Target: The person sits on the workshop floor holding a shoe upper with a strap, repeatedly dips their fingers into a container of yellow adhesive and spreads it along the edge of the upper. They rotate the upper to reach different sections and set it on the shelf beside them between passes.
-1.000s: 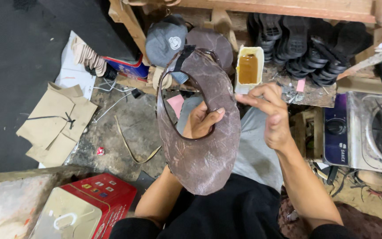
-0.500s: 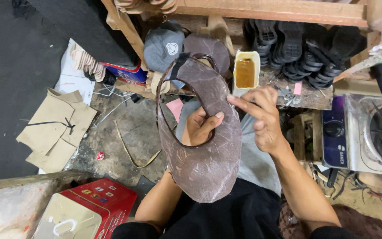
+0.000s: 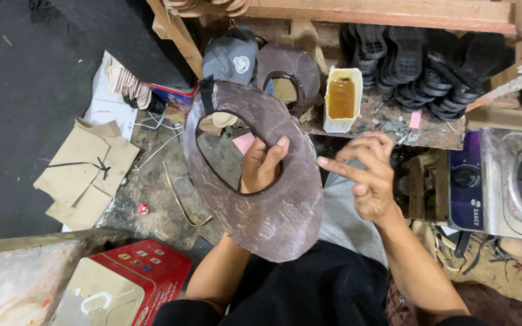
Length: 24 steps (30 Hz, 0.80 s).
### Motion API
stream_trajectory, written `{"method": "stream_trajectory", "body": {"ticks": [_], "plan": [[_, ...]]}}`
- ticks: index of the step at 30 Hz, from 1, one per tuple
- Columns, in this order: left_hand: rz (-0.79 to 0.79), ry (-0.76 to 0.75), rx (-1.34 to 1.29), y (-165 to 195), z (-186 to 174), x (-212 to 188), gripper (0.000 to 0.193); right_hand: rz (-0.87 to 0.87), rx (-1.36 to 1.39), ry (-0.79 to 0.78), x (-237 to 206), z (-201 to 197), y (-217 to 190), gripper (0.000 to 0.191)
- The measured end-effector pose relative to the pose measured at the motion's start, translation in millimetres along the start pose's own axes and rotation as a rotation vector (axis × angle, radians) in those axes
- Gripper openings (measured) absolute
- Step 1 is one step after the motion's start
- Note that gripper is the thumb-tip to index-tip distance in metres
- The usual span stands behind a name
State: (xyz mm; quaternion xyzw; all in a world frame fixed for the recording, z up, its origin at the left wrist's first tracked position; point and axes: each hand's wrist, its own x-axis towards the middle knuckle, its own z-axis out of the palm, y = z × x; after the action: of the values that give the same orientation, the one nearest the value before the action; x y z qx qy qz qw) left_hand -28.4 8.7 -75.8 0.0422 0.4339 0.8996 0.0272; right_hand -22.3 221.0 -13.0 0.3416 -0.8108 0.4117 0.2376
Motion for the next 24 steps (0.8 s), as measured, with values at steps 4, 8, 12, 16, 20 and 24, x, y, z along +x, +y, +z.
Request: {"method": "stream_trajectory", "body": {"ticks": [4, 8, 12, 16, 20, 24], "plan": [[0.043, -0.065, 0.061, -2.8, -3.5, -0.1, 0.011, -0.016, -0.022, 0.035, 0.7, -1.3, 3.3, 0.078], [0.071, 0.02, 0.12, 0.0, 4.5, 3.1, 0.013, 0.005, 0.06, 0.012, 2.1, -0.6, 3.9, 0.065], [0.104, 0.015, 0.179, 17.3, 7.4, 0.7, 0.012, 0.473, 0.493, -0.035, -7.1, 12.1, -6.8, 0.053], [-0.289, -0.179, 0.307, 32.2, -4.6, -19.1, 0.028, 0.531, 0.472, 0.034, -1.5, 15.4, 24.7, 0.061], [-0.303, -0.031, 0.45, 22.7, -17.2, -28.0, 0.027, 0.504, -0.231, -0.175, 20.3, 21.5, 94.7, 0.039], [-0.269, 0.028, 0.292, 7.3, -23.1, -32.1, 0.023, 0.237, -0.776, -0.403, 33.7, 53.2, 138.7, 0.061]]}}
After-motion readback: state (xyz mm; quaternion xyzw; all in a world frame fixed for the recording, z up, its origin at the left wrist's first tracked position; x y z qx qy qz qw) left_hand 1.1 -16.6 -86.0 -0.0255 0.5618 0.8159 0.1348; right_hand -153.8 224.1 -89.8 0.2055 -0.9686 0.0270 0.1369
